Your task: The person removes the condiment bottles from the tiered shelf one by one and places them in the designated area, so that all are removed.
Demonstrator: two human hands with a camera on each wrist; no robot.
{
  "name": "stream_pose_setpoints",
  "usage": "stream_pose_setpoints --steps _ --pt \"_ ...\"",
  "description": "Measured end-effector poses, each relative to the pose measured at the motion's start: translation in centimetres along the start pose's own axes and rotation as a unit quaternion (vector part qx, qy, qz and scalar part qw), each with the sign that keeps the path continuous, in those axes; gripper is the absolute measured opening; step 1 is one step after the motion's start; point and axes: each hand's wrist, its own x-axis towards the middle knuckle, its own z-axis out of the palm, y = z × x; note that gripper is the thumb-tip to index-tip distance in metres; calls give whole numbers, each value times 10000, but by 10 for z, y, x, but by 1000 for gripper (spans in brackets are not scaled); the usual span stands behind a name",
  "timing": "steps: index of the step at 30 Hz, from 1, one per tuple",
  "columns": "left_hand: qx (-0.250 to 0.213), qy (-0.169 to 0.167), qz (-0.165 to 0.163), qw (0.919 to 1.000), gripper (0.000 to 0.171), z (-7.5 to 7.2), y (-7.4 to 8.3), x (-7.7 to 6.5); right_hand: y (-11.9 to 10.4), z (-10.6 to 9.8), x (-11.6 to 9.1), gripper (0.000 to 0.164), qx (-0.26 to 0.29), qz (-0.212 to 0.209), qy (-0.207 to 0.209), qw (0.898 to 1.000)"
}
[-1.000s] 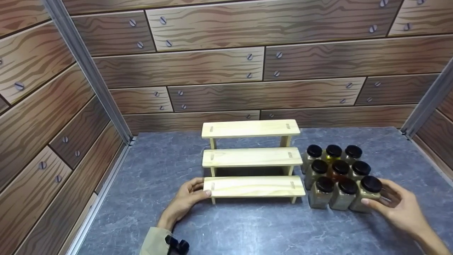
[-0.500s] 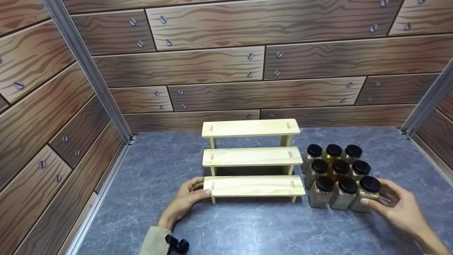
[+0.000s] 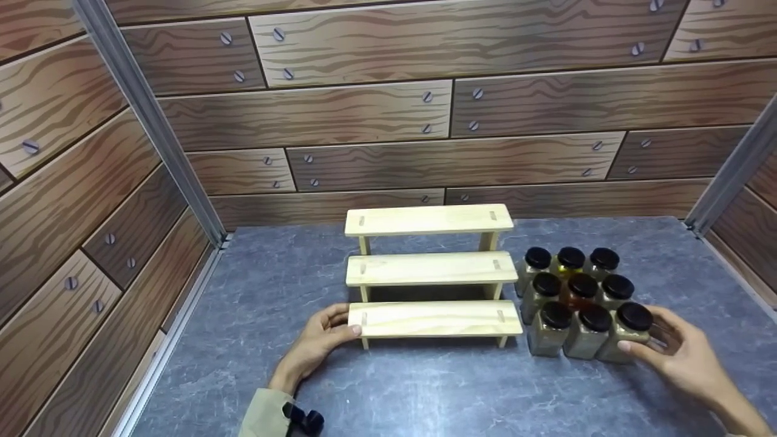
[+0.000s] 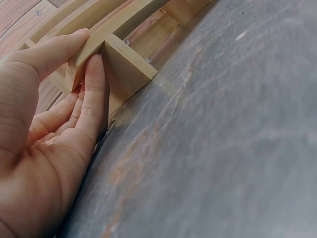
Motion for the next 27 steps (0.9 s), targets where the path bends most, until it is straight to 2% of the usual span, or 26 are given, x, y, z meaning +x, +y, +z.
stream_pose_setpoints --steps 8,11,18,23,27 --pt "40 -23 -1 10000 64 0 1 7 2 0 2 63 523 -147 -60 9985" --pt "50 -90 15 9999 64 -1 2 9 1 1 2 63 566 -137 -53 9983" --pt "152 -165 -93 9997 62 -3 7 9 -4 0 6 63 131 -182 -84 9997" --pt "629 -5 -258 9977 59 -3 18 5 -12 -4 11 62 -183 -346 -134 9991" --pt "1405 73 -292 9896 59 -6 30 2 -19 -9 18 60 -350 -515 -173 9979"
